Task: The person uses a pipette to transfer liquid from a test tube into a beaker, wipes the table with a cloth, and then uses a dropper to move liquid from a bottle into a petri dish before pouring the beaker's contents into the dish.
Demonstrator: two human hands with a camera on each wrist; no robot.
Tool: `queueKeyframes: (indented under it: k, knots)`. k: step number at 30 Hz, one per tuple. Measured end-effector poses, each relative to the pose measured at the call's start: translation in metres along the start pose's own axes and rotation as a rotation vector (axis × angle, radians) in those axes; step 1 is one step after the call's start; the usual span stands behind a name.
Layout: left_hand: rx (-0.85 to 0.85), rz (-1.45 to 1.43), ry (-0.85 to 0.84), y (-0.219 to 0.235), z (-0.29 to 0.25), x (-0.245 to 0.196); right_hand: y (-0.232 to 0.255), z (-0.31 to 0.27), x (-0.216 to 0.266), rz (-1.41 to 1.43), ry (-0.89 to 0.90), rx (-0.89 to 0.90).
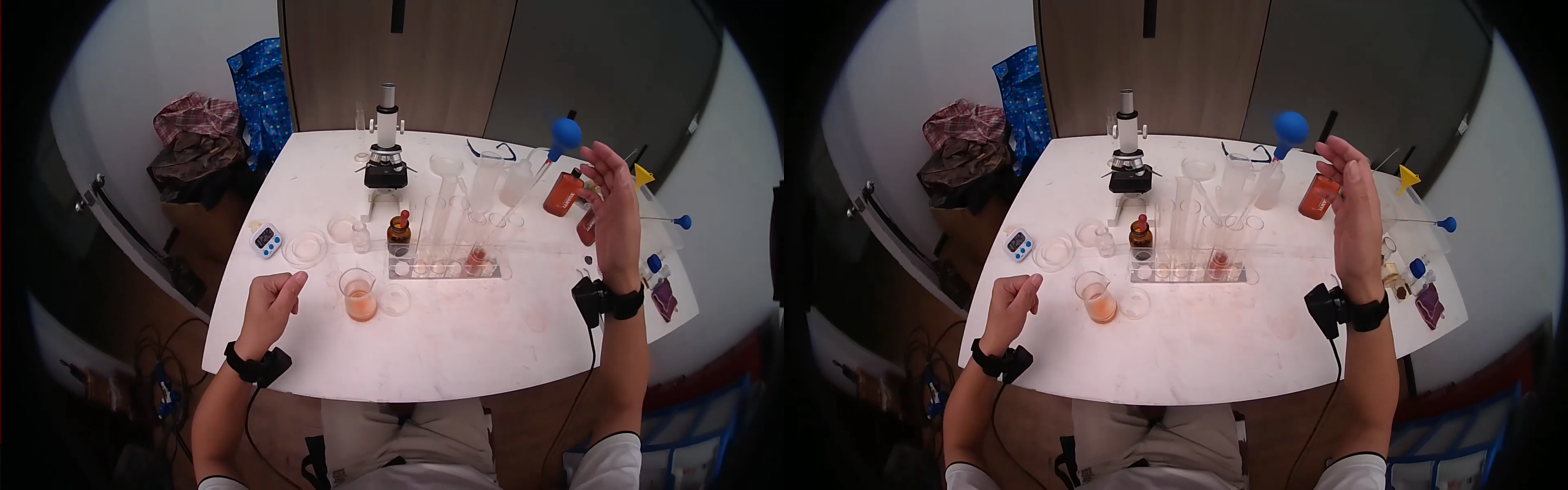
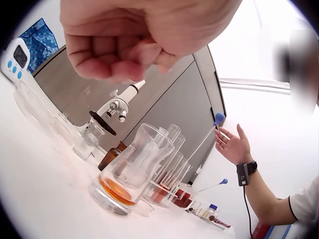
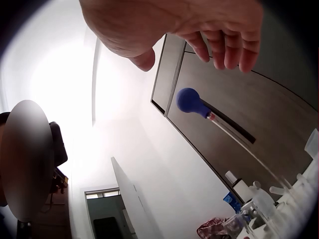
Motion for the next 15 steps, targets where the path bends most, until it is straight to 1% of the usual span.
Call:
queueKeyframes:
  k: [1,2,3,4,6,7,8,10,11,15]
  knots:
    - [-0.029,-0.061,-0.002,-0.003,0.006,0.003,-0.01,0.003,-0.003,0.064,0.011,0.002]
    - [-0.058,-0.121,-0.003,-0.005,0.013,0.007,-0.019,0.005,-0.004,0.057,0.011,0.003]
    - [-0.042,-0.2,-0.06,-0.006,0.021,0.015,-0.027,0.007,-0.006,0.127,-0.009,-0.007]
    - [-0.043,-0.206,-0.063,-0.009,0.029,0.019,-0.034,0.01,-0.007,0.198,-0.028,-0.017]
    - [-0.13,-0.315,-0.133,-0.017,0.042,0.015,-0.044,0.013,-0.01,0.216,-0.02,-0.017]
    - [-0.171,-0.36,-0.108,-0.023,0.045,0.002,-0.047,0.014,-0.009,0.236,-0.01,-0.01]
    - [-0.171,-0.364,-0.109,-0.024,0.051,0.004,-0.051,0.016,-0.009,0.256,-0.001,-0.003]
    - [-0.193,-0.373,-0.183,-0.028,0.064,0.013,-0.057,0.018,-0.006,0.273,-0.003,-0.022]
    - [-0.106,-0.438,-0.181,-0.026,0.07,0.026,-0.059,0.02,-0.005,0.292,-0.006,-0.041]
    - [-0.105,-0.48,-0.158,-0.031,0.074,0.033,-0.065,0.026,-0.004,0.318,0.004,0.0]
Point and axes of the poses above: each hand's wrist, its own z-axis towards the middle knuckle, its own y-axis out of the back of the hand, x = y × z, the point moved 3 cm from there along z, towards the middle knuckle
